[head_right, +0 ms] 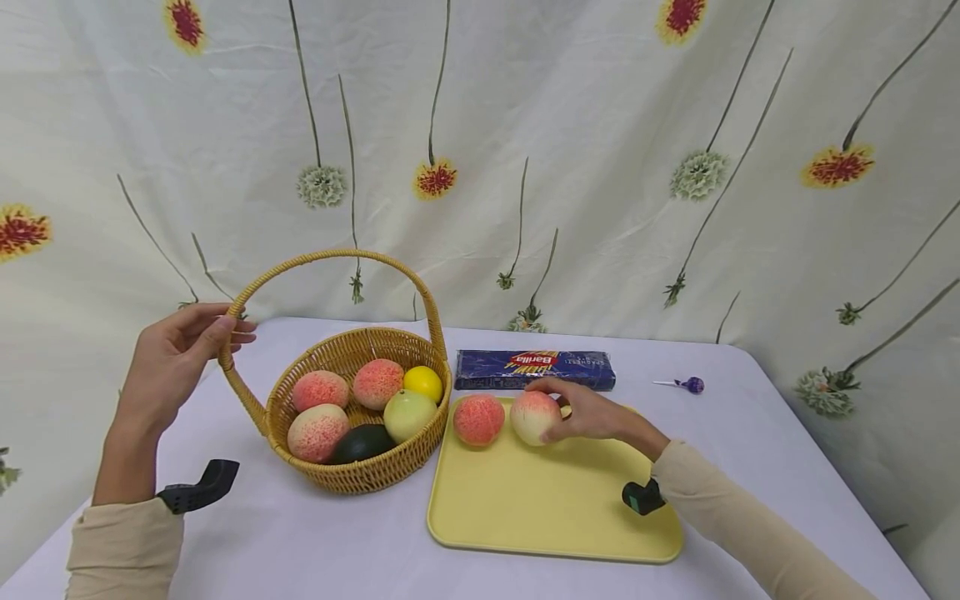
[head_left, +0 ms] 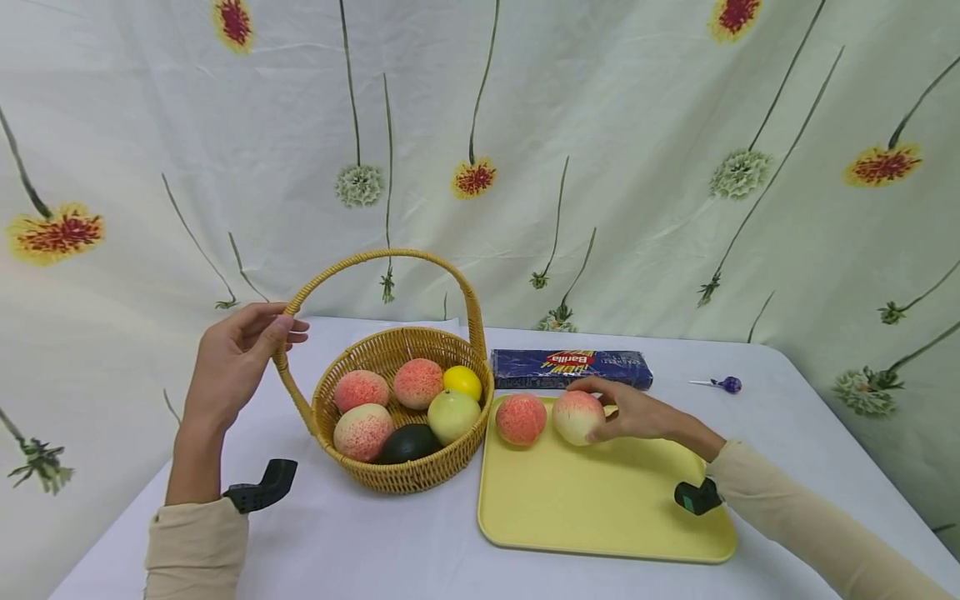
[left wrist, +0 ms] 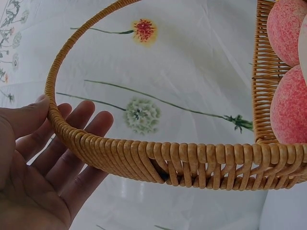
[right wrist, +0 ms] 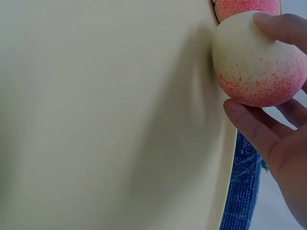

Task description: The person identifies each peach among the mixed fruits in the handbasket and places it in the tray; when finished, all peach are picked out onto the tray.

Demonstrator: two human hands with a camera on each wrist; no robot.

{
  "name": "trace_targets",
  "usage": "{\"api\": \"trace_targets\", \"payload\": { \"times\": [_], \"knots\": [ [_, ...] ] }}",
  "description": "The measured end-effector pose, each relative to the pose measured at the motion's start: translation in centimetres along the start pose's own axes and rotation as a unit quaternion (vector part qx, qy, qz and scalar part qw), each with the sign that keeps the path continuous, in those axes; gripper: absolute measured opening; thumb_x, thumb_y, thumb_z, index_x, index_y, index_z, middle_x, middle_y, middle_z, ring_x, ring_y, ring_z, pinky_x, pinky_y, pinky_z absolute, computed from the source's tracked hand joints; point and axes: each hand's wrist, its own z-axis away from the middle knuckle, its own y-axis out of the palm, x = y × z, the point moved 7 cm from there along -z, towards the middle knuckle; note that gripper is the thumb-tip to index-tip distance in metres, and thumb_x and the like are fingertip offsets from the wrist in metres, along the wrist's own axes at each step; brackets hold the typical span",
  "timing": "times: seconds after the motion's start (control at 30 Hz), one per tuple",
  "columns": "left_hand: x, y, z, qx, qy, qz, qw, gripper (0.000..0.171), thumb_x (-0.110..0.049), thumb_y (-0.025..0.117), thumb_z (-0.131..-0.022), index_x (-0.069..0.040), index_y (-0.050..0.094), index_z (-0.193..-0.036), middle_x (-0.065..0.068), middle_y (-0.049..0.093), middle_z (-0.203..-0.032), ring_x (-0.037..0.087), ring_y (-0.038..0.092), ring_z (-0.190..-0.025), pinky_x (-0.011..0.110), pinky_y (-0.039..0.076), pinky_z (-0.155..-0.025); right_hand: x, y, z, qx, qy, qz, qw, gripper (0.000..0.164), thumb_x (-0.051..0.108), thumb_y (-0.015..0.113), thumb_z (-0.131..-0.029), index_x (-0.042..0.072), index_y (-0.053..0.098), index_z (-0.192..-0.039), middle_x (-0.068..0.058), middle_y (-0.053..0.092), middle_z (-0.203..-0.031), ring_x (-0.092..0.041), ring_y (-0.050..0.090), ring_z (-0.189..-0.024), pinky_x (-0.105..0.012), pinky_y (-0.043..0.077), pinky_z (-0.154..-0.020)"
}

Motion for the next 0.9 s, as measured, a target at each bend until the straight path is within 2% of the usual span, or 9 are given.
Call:
{"api": "trace_targets", "payload": {
  "times": [0.3, 0.9],
  "knots": [
    [0.02, 0.00, 0.03, -0.001, -0.001, -0.003, 1.0000, 0.033, -0.019, 0.056, -0.097, 0.001, 0.058, -0.123, -0.014, 0.067, -0.097, -0.002, 0.066, -0.087, 0.009, 0.050, -0.076, -0.57, 0.35, -0.08, 0.002, 0.001, 0.006, 1.000, 0.071, 0.014, 0.076, -0.080, -0.001, 0.041, -0.138, -0.025, 0.043, -0.137, -0.036, 0.055, -0.111, -0.034, 0.054, -0.078],
    [-0.02, -0.02, 0.02, -0.002, 0.002, -0.001, 1.0000, 0.032, -0.018, 0.056, -0.097, 0.001, 0.058, -0.123, -0.015, 0.067, -0.096, -0.002, 0.066, -0.087, 0.009, 0.050, -0.076, -0.79, 0.63, 0.16, 0.007, 0.007, -0.012, 1.000, 0.071, 0.012, 0.076, -0.079, 0.000, 0.039, -0.139, -0.026, 0.042, -0.136, -0.036, 0.053, -0.110, -0.036, 0.054, -0.078]
  ]
}}
